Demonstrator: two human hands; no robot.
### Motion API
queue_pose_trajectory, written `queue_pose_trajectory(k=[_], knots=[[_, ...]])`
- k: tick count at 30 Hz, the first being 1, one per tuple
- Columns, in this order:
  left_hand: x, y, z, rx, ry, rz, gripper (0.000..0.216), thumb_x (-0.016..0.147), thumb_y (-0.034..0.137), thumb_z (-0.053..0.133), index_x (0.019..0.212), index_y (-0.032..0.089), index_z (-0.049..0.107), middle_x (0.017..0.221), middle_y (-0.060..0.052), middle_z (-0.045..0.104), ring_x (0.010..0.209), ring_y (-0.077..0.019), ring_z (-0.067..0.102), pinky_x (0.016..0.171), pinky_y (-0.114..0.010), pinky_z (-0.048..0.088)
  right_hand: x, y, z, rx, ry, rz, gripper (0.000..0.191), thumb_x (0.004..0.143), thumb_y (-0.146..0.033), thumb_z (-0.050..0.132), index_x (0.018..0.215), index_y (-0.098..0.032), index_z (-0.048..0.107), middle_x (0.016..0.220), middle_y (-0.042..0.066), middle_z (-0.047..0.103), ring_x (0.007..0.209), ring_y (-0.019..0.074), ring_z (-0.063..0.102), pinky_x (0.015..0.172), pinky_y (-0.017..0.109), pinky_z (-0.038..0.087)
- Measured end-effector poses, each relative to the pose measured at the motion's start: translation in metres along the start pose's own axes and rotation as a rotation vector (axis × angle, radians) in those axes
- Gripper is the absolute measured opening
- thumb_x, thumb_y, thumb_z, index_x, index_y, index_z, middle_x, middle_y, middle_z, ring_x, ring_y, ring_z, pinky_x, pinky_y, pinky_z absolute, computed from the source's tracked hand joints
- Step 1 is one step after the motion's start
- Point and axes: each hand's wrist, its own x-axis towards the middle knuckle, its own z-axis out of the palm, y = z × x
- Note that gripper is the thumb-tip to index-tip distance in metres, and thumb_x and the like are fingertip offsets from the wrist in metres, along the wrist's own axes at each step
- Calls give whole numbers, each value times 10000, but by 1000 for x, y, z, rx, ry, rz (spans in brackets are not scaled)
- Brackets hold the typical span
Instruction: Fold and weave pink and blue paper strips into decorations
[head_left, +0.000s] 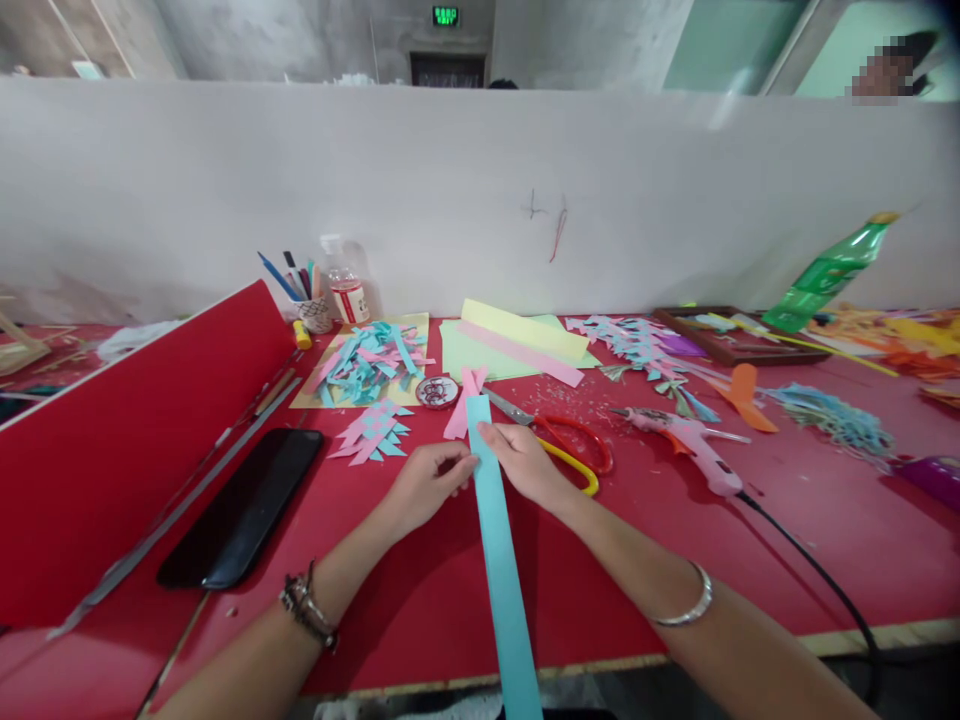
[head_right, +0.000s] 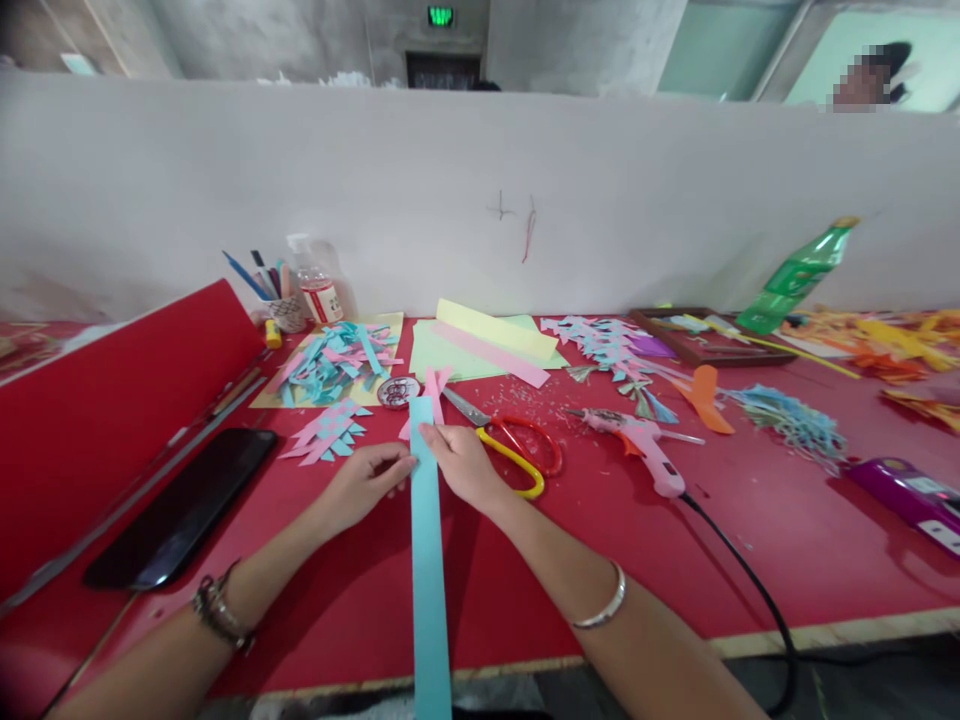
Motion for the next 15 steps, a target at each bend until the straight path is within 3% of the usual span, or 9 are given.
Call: queue_pose_trajectory(k=[6, 12, 15], knots=[[1, -1, -1, 26, 64, -6, 275, 778, 335, 409, 570, 155, 413, 502, 59, 377, 473, -63, 374, 478, -182, 298, -1, -4, 0, 106, -95, 20, 412, 759, -528, 354, 568, -165, 392, 529, -41, 339, 489, 76, 309, 471, 211, 275], [1, 1, 0, 20, 99, -14, 278, 770, 347, 408, 566, 158, 414, 497, 58, 376, 470, -67, 369, 474, -186, 298, -3, -6, 1, 30, -21, -15, 402, 764, -504, 367, 542, -170, 366, 509, -46, 298, 474, 71, 278, 448, 209, 232], [1, 2, -1, 29, 135, -9, 281, 768, 339, 408, 554, 158, 412, 491, 56, 384, 475, -70, 377, 486, -189, 305, -3, -6, 1, 78, -103, 3, 408, 772, -509, 343, 555, -167, 387, 520, -40, 327, 484, 76, 302, 464, 211, 255]])
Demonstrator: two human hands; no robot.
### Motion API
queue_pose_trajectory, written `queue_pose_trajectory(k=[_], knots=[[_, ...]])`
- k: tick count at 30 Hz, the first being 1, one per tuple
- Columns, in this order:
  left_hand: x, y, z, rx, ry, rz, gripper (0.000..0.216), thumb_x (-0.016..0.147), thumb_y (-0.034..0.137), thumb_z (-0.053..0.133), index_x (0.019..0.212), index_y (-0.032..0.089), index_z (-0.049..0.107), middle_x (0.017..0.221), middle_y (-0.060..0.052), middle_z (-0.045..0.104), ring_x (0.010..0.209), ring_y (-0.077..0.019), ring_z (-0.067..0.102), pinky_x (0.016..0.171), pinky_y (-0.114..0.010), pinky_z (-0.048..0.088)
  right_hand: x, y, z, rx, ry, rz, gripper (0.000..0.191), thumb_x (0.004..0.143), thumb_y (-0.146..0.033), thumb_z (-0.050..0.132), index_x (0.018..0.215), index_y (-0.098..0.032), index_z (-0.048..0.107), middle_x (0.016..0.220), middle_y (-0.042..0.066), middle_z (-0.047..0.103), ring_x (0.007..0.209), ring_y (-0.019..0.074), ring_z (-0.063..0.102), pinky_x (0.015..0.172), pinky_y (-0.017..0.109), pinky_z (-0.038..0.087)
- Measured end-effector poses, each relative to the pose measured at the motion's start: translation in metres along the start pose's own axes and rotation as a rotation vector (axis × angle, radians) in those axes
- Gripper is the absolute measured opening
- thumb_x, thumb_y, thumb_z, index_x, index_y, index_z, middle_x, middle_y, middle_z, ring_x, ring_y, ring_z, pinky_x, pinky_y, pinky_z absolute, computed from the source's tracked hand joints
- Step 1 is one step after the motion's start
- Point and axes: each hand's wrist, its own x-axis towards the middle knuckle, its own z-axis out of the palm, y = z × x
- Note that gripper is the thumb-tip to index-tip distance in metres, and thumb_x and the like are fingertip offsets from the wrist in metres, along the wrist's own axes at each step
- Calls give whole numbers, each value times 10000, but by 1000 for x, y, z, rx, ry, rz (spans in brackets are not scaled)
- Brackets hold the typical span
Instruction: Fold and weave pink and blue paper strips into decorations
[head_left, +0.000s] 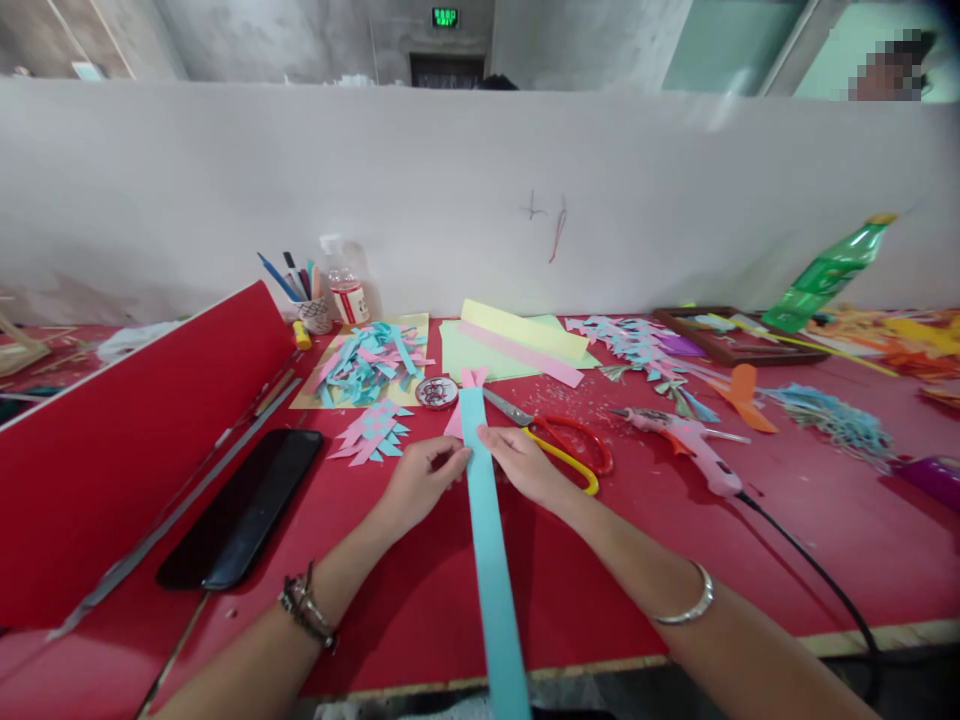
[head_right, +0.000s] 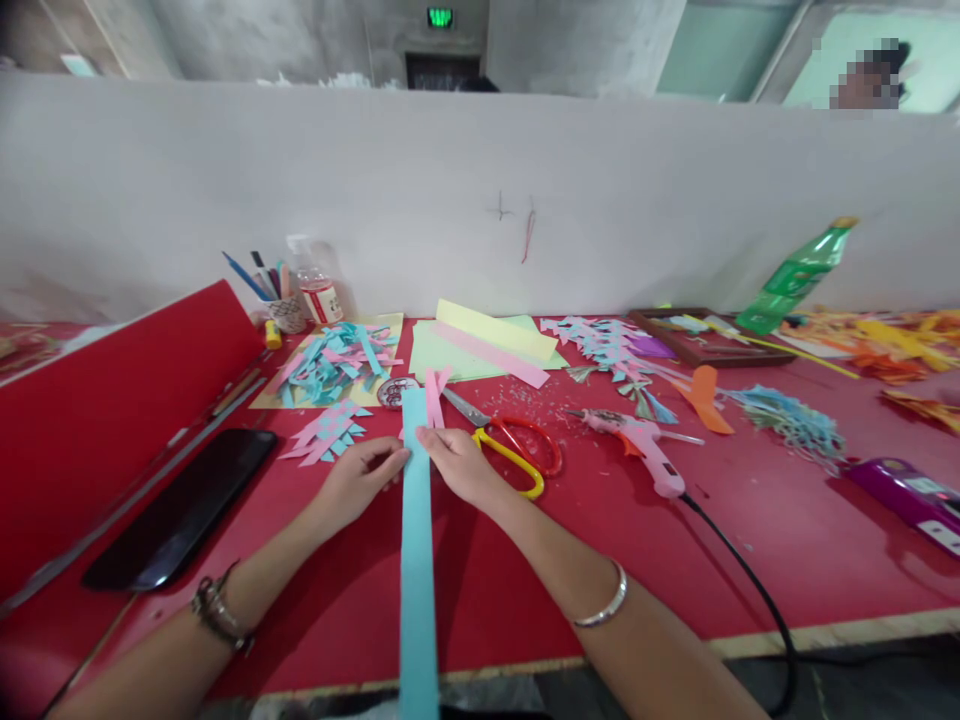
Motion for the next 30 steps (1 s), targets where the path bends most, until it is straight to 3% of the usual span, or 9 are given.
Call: queue_pose_trajectory(k=[3, 8, 14, 17, 22, 27, 30], knots=[[1, 0, -2, 14, 37, 9, 280, 767, 330, 410, 549, 156, 427, 492, 51, 405, 484, -74, 391, 503, -194, 315, 0, 0, -1, -9, -77, 24, 413, 777, -512, 337, 565, -163, 403, 514, -41, 327, 475, 75, 294, 455, 211, 246], [1, 0, -2, 12, 67, 10, 275, 767, 331, 415, 556, 157, 441, 496, 48, 418, 492, -77, 394, 506, -195, 320, -1, 1, 0, -42, -35, 8, 409, 774, -511, 353, 558, -165, 388, 509, -45, 294, 469, 69, 267, 440, 210, 225], [2, 0, -4, 23, 110, 36, 303, 769, 341, 410, 530, 156, 434, 486, 49, 411, 489, -77, 400, 506, -195, 324, -2, 2, 2, 0, -155, 49, 429, 759, -546, 350, 540, -177, 349, 474, -54, 277, 431, 64, 260, 410, 209, 220], [2, -1, -5, -17, 54, 17, 293, 770, 350, 414, 554, 156, 449, 495, 50, 427, 481, -75, 414, 498, -191, 335, -3, 2, 3, -78, -82, -2, 423, 772, -515, 360, 529, -168, 368, 479, -48, 271, 453, 67, 261, 425, 207, 221], [1, -3, -3, -25, -100, -15, 302, 784, 378, 400, 583, 158, 445, 478, 56, 433, 463, -73, 427, 492, -187, 338, -2, 4, 4, -103, -31, -19, 420, 802, -470, 318, 560, -151, 448, 511, -16, 401, 494, 92, 374, 474, 213, 289], [-1, -2, -2, 48, -115, 8, 325, 794, 381, 381, 557, 161, 413, 479, 51, 431, 473, -77, 418, 492, -189, 322, 0, 8, 4, -233, 130, -62, 405, 781, -463, 355, 498, -173, 334, 471, -40, 264, 454, 75, 273, 432, 215, 203], [-2, -2, -2, 53, -138, 4, 331, 802, 384, 366, 556, 164, 398, 483, 51, 431, 473, -77, 415, 495, -190, 321, 0, 8, 4, -243, 151, -75, 401, 782, -457, 353, 500, -177, 302, 477, -41, 248, 456, 71, 263, 431, 217, 189]])
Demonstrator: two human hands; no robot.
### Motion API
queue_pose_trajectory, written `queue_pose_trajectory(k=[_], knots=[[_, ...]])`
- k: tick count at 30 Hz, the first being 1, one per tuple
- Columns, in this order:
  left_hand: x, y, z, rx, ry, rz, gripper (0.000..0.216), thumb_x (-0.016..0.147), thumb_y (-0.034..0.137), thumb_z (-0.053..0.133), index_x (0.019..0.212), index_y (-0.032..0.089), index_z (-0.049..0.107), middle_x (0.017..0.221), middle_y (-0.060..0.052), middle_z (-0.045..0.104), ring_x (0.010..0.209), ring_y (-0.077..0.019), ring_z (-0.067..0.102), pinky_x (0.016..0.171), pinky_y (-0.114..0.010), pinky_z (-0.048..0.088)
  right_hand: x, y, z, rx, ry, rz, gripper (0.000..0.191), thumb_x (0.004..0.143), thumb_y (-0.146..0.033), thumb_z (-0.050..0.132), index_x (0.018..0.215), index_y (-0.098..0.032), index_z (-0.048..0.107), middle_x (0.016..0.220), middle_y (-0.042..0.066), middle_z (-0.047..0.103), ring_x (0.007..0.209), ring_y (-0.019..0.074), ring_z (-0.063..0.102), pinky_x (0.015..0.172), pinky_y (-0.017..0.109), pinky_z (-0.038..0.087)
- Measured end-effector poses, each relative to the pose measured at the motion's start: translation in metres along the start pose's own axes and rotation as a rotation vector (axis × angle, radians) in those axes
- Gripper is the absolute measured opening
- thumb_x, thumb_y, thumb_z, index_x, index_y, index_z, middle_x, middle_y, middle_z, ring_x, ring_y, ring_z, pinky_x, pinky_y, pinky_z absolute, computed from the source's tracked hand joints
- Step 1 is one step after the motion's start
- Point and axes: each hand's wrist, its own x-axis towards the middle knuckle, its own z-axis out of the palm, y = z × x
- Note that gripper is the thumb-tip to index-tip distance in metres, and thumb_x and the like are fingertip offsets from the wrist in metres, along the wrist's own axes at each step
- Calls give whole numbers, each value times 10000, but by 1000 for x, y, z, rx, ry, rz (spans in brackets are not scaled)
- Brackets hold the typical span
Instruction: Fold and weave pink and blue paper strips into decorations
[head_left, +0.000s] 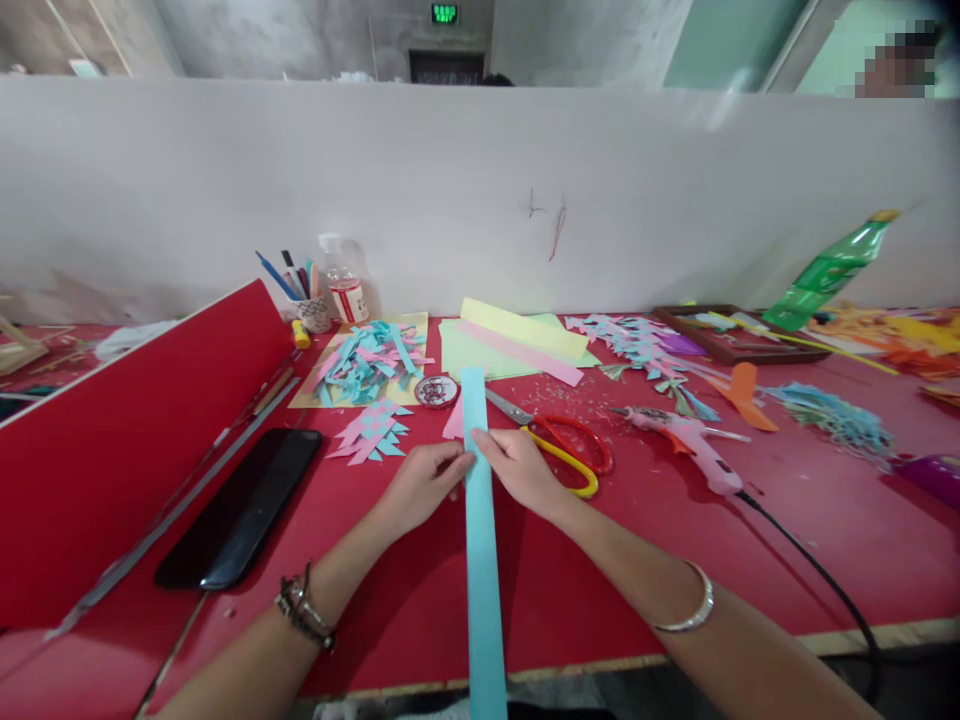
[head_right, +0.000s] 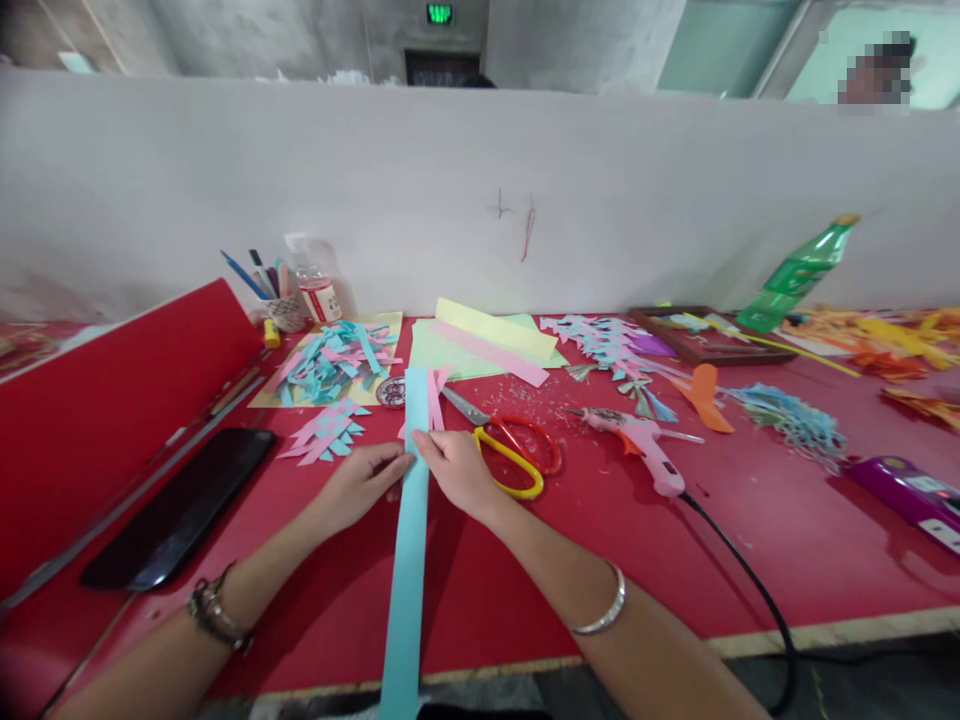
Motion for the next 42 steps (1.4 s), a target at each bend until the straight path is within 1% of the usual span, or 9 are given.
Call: queue_pose_trajectory(k=[4, 9, 13, 16, 20, 24, 27, 33, 42], knots=[[-1, -2, 1, -40, -34, -27, 341, 811, 391, 351, 564, 162, 405, 494, 48, 437, 482, -79, 422, 512, -195, 332, 0, -1, 0, 97, -27, 53, 407, 771, -481, 356, 502, -179, 309, 474, -41, 269, 454, 74, 282, 425, 212, 215], [2, -2, 0, -149, -30, -63, 332, 815, 389, 349, 589, 158, 425, 490, 52, 431, 474, -77, 418, 514, -197, 336, 0, 0, 0, 328, -160, 126, 408, 762, -513, 357, 546, -171, 403, 490, -25, 402, 484, 103, 399, 474, 224, 329], [4, -1, -2, -227, -25, -80, 327, 816, 378, 352, 594, 155, 442, 479, 57, 427, 462, -72, 415, 500, -190, 331, -1, -1, -2, 410, -226, 139, 390, 765, -506, 367, 595, -169, 460, 521, -7, 483, 531, 132, 474, 517, 244, 381], [3, -3, -2, -247, -23, -85, 321, 815, 377, 353, 615, 151, 462, 483, 55, 436, 462, -73, 419, 495, -189, 331, -1, -4, -3, 447, -254, 140, 360, 769, -480, 383, 629, -164, 484, 514, -9, 497, 526, 137, 495, 519, 250, 396], [2, -4, 0, -237, 1, -73, 326, 809, 386, 353, 609, 149, 457, 484, 52, 434, 468, -75, 427, 502, -191, 342, -1, -4, -2, 330, -216, 121, 350, 777, -454, 377, 616, -158, 472, 492, -18, 454, 504, 125, 471, 474, 226, 360], [3, -3, 5, -207, 41, -98, 343, 793, 414, 362, 590, 151, 447, 450, 57, 421, 430, -73, 421, 457, -186, 326, -1, 0, 1, 111, -90, 32, 357, 781, -425, 386, 540, -160, 395, 471, -39, 338, 462, 81, 358, 432, 201, 267], [3, -2, 7, -170, 63, -140, 376, 782, 443, 371, 553, 151, 431, 403, 64, 398, 377, -69, 401, 408, -182, 289, -2, 1, 3, 58, -12, -8, 372, 786, -417, 387, 517, -168, 327, 471, -48, 278, 451, 64, 291, 421, 202, 214], [2, 0, 7, -215, 49, -128, 370, 796, 444, 354, 580, 154, 432, 435, 68, 400, 391, -63, 392, 399, -175, 301, -1, 0, 3, 218, -80, 79, 405, 794, -463, 358, 512, -172, 353, 438, -53, 327, 422, 68, 325, 423, 207, 248], [1, -2, 7, -268, -54, -90, 366, 824, 431, 310, 624, 153, 440, 486, 63, 396, 426, -57, 381, 430, -174, 326, 1, 3, 3, 396, -135, 216, 408, 744, -535, 406, 557, -173, 427, 460, -48, 383, 416, 73, 353, 420, 216, 266]])
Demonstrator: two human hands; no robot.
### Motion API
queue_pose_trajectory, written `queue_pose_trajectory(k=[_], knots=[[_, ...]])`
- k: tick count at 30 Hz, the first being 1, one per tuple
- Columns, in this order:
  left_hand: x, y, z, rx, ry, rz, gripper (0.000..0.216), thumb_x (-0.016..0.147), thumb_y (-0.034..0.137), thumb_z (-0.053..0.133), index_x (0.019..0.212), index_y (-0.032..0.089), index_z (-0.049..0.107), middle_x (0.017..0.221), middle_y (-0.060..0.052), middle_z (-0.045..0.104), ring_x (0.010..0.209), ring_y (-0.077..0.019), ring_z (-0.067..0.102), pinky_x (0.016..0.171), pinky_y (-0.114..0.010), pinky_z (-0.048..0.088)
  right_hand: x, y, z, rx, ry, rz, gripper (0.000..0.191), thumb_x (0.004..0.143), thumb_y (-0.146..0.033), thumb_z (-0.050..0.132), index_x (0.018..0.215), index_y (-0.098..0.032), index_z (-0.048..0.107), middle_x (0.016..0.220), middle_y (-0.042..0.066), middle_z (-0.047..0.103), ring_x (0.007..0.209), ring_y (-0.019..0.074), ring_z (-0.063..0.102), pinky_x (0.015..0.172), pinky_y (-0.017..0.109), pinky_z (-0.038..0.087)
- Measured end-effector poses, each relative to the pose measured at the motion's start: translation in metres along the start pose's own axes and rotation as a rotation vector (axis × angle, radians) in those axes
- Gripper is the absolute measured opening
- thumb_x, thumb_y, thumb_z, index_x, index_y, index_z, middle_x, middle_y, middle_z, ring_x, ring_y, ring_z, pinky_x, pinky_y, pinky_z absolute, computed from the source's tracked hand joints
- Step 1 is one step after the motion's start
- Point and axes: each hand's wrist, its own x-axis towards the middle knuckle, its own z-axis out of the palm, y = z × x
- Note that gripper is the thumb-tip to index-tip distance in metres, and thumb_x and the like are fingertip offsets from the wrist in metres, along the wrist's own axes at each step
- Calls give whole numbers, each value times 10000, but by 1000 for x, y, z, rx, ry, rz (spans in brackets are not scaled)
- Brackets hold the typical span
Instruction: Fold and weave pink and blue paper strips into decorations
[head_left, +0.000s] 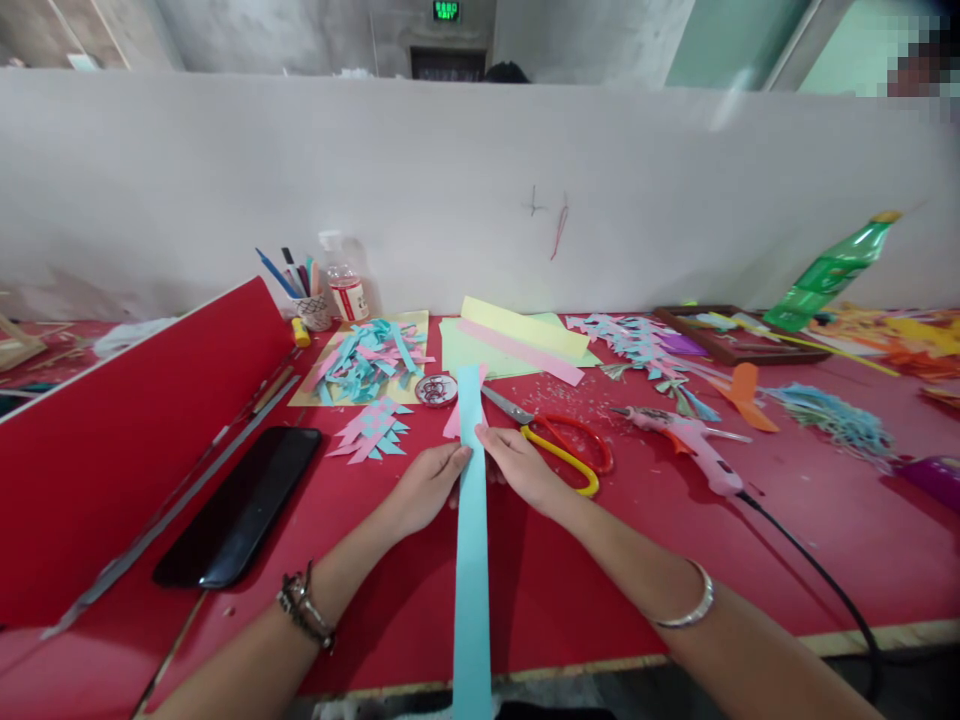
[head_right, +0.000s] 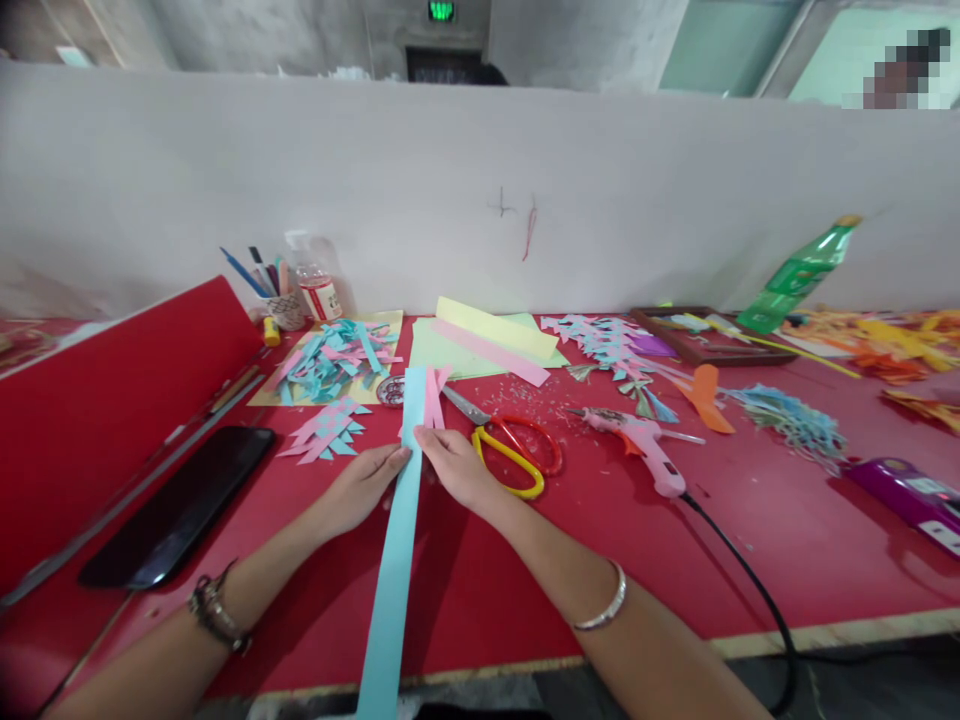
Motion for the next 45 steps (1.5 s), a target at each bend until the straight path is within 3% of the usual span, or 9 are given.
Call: queue_pose_trajectory(k=[8, 13, 19, 26, 33, 37, 40, 45], knots=[[-1, 4, -1, -35, -58, 14, 368, 819, 433, 322, 694, 139, 505, 519, 53, 407, 435, -55, 359, 436, -178, 321, -1, -4, -1, 42, -6, 49, 382, 728, -539, 427, 604, -179, 450, 479, -46, 391, 428, 76, 360, 426, 216, 276], [0, 0, -2, -17, -31, 17, 366, 815, 433, 325, 604, 154, 433, 489, 61, 385, 427, -55, 362, 431, -177, 310, 1, -2, -4, 10, -22, -7, 346, 736, -508, 442, 624, -181, 437, 494, -55, 359, 438, 71, 328, 432, 212, 258], [2, -1, -2, 55, 42, -10, 373, 802, 427, 344, 544, 161, 387, 461, 56, 387, 431, -67, 385, 445, -189, 309, 2, -1, -4, -89, 7, -94, 347, 745, -494, 434, 605, -176, 414, 502, -54, 346, 476, 81, 336, 462, 212, 273], [3, 1, -7, 133, 245, 63, 344, 815, 403, 323, 571, 168, 377, 493, 58, 369, 446, -71, 373, 451, -195, 304, -1, 1, -1, -97, -137, -84, 375, 777, -478, 389, 622, -151, 484, 519, -36, 420, 478, 77, 360, 458, 205, 288], [-1, 4, -6, 203, 170, 88, 332, 824, 389, 322, 575, 173, 362, 489, 61, 363, 456, -74, 362, 466, -197, 296, -2, -2, -2, 24, -121, 5, 391, 751, -513, 412, 622, -156, 505, 516, -29, 447, 456, 77, 376, 432, 199, 297], [-2, 4, -6, 189, 163, 75, 337, 820, 384, 327, 561, 172, 365, 486, 58, 373, 444, -72, 372, 464, -200, 298, -3, -6, -2, 23, -154, -54, 387, 753, -516, 412, 665, -157, 529, 578, -5, 518, 570, 126, 488, 554, 243, 398], [-1, 4, -6, 185, 192, 76, 336, 815, 386, 335, 559, 171, 366, 489, 59, 370, 444, -70, 368, 459, -197, 294, -4, -8, -2, 11, -200, -105, 379, 768, -491, 411, 674, -151, 551, 594, -5, 528, 589, 123, 491, 612, 252, 405], [-1, 4, -7, 197, 195, 99, 334, 818, 391, 329, 571, 170, 364, 502, 59, 359, 465, -70, 361, 466, -193, 291, -4, -3, -2, 10, -253, -45, 393, 778, -490, 392, 643, -152, 539, 525, -34, 433, 469, 74, 371, 467, 202, 316]])
